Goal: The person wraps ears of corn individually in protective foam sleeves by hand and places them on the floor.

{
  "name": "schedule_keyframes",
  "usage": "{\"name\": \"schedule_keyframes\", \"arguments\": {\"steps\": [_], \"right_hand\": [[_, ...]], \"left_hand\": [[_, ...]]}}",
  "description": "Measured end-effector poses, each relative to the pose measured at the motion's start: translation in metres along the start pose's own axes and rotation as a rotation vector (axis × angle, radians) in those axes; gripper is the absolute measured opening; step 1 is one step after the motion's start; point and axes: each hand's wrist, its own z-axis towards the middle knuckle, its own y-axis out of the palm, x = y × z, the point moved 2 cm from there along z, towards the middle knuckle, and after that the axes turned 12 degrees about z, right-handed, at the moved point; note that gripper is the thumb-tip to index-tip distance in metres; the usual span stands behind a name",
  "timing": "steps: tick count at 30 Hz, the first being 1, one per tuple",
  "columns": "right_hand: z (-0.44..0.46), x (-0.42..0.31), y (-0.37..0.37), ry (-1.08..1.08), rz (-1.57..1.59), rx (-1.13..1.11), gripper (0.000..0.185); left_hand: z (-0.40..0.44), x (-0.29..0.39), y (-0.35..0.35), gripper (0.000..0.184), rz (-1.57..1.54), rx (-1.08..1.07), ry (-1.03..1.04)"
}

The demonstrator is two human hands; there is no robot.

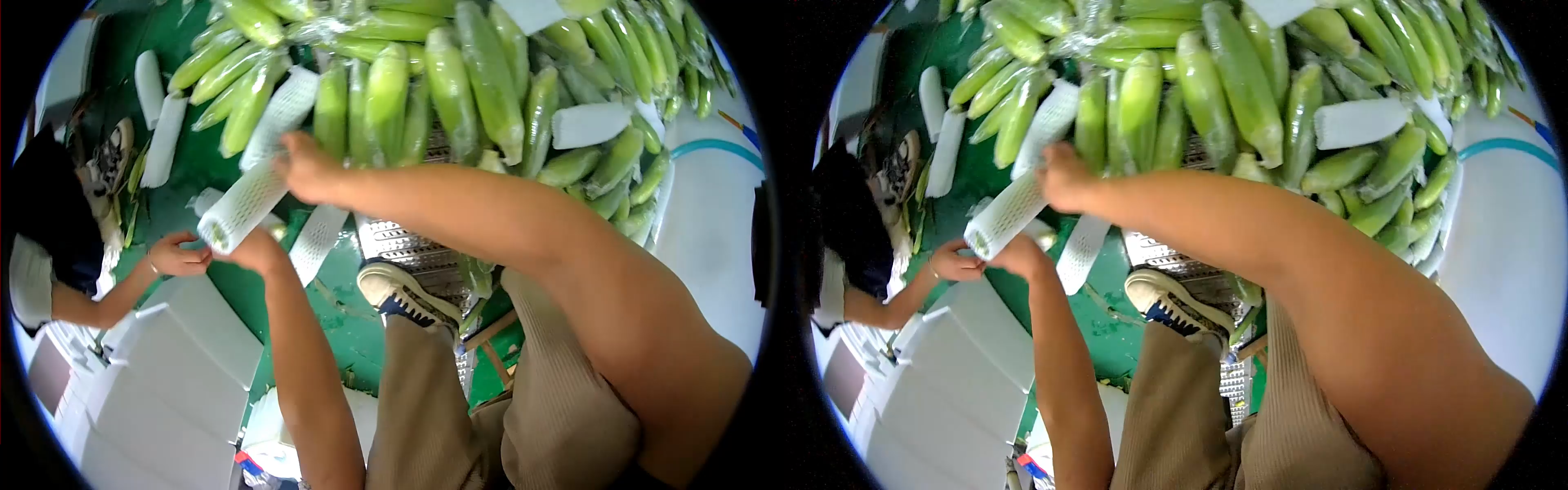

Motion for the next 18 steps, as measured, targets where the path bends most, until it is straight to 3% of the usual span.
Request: {"name": "schedule_keyframes", "arguments": {"steps": [1, 3, 5, 7, 9, 10, 12, 13, 15, 16, 18], "right_hand": [[-0.014, 0.002, 0.006, -0.136, -0.006, -0.099, 0.045], [-0.050, 0.012, 0.018, -0.791, -0.077, -0.107, 0.040], [-0.079, -0.006, -0.021, -0.750, -0.220, -0.461, 0.029], [-0.109, -0.027, -0.072, -0.579, -0.305, -0.518, 0.020], [-0.125, -0.047, -0.149, -0.884, -0.412, -0.157, 0.016], [-0.134, -0.063, -0.196, -0.818, -0.550, -0.021, 0.015], [-0.158, -0.059, -0.282, -0.552, -0.885, 0.201, 0.045], [-0.177, -0.068, -0.316, -0.387, -1.095, 0.162, 0.058], [-0.204, -0.059, -0.367, -0.174, -1.413, 0.137, 0.058], [-0.204, -0.054, -0.382, -0.019, -1.441, 0.032, 0.058], [-0.204, -0.064, -0.366, 0.030, -1.112, 0.057, 0.054]], "left_hand": [[-0.014, 0.015, -0.013, 0.039, -0.542, 0.033, -0.458], [-0.053, 0.008, -0.027, 0.040, -0.255, 0.130, -0.651], [-0.098, 0.026, -0.033, 0.038, -0.197, -0.024, -0.607], [-0.140, 0.052, -0.033, 0.034, -0.241, -0.091, -0.626], [-0.168, 0.081, -0.032, 0.021, -0.290, -0.279, -0.437], [-0.177, 0.087, -0.023, 0.019, -0.427, -0.437, -0.403], [-0.179, 0.106, -0.012, 0.016, -0.544, -0.673, -0.317], [-0.176, 0.120, -0.009, 0.015, -0.514, -0.752, -0.279], [-0.171, 0.152, -0.008, 0.015, -0.494, -0.807, -0.173], [-0.167, 0.169, -0.009, 0.017, -0.498, -0.852, -0.086], [-0.157, 0.208, -0.018, 0.031, -0.492, -0.799, 0.229]]}}
